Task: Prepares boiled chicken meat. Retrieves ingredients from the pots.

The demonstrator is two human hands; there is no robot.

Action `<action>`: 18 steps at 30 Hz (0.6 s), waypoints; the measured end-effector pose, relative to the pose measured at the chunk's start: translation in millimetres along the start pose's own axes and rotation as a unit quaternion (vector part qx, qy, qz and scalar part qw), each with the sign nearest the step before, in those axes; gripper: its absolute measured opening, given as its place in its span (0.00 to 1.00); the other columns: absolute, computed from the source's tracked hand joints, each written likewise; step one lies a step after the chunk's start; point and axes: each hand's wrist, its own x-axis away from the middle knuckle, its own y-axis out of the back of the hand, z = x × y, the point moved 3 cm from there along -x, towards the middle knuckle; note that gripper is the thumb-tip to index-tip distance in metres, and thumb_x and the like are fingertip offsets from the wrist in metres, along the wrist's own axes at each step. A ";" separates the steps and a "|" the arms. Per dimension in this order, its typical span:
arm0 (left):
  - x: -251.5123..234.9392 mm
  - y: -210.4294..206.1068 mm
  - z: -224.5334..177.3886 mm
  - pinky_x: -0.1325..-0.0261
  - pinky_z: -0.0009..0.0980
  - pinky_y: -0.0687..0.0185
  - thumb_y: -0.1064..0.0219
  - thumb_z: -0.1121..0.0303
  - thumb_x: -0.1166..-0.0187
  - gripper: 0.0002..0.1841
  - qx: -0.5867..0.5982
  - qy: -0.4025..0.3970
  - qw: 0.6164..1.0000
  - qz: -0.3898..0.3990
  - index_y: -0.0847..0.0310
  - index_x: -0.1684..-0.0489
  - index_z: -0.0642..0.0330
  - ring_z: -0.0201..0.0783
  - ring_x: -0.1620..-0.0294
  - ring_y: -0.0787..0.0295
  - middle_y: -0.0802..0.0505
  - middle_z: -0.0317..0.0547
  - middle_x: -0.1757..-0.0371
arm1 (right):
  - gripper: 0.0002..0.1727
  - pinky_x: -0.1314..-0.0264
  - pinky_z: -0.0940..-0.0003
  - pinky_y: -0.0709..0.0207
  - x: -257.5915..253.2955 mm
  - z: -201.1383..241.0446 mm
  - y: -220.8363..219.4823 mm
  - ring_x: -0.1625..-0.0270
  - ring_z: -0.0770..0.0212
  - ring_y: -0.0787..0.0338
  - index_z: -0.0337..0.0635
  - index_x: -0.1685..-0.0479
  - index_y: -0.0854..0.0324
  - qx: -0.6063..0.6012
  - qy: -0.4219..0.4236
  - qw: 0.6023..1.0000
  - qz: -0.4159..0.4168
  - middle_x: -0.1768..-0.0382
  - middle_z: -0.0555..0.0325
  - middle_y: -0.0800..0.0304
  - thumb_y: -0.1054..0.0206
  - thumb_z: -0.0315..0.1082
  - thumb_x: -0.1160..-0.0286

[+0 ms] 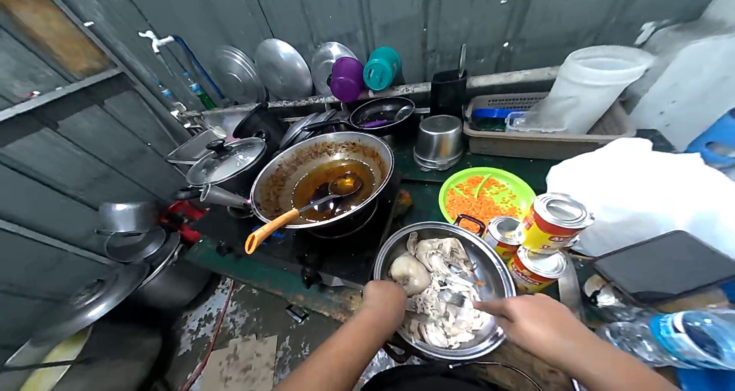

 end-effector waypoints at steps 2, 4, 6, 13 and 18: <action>2.7 3.4 -4.2 0.45 0.66 0.16 0.42 0.76 0.17 0.14 -0.004 -0.002 1.000 -0.007 0.17 0.39 0.68 0.66 0.36 0.13 0.11 0.64 0.35 | 0.28 0.25 0.32 0.30 -10.4 15.5 -4.7 0.31 0.38 0.12 0.75 0.17 0.25 -0.013 0.020 0.999 -0.023 0.36 0.45 0.07 0.48 0.37 0.13; 7.8 8.1 -2.7 0.45 0.65 0.16 0.41 0.76 0.18 0.14 0.003 0.011 1.000 -0.010 0.17 0.39 0.66 0.65 0.35 0.13 0.11 0.63 0.35 | 0.30 0.24 0.33 0.32 -21.4 25.0 -19.3 0.31 0.37 0.13 0.74 0.14 0.28 0.005 0.005 1.000 -0.011 0.37 0.42 0.08 0.49 0.35 0.13; 15.8 15.7 9.7 0.42 0.65 0.16 0.42 0.76 0.18 0.15 0.026 0.032 0.999 -0.017 0.16 0.38 0.66 0.64 0.33 0.13 0.12 0.63 0.33 | 0.30 0.26 0.31 0.29 -20.2 20.0 -21.5 0.30 0.36 0.13 0.74 0.15 0.27 0.004 -0.016 1.000 0.006 0.35 0.43 0.09 0.48 0.36 0.14; 21.4 19.0 33.2 0.34 0.62 0.18 0.46 0.69 0.12 0.17 0.107 0.023 0.992 -0.061 0.16 0.33 0.60 0.59 0.30 0.14 0.13 0.57 0.30 | 0.28 0.24 0.33 0.32 -19.8 43.1 -16.4 0.31 0.37 0.12 0.72 0.17 0.24 -0.022 0.059 0.998 -0.015 0.38 0.44 0.07 0.48 0.36 0.13; 28.1 19.7 36.4 0.34 0.64 0.20 0.47 0.64 0.11 0.18 0.114 0.013 0.991 -0.063 0.16 0.32 0.55 0.58 0.29 0.14 0.10 0.55 0.32 | 0.28 0.25 0.30 0.31 -27.5 40.3 -30.9 0.32 0.35 0.12 0.73 0.18 0.23 0.004 0.054 0.998 0.014 0.38 0.43 0.07 0.47 0.37 0.14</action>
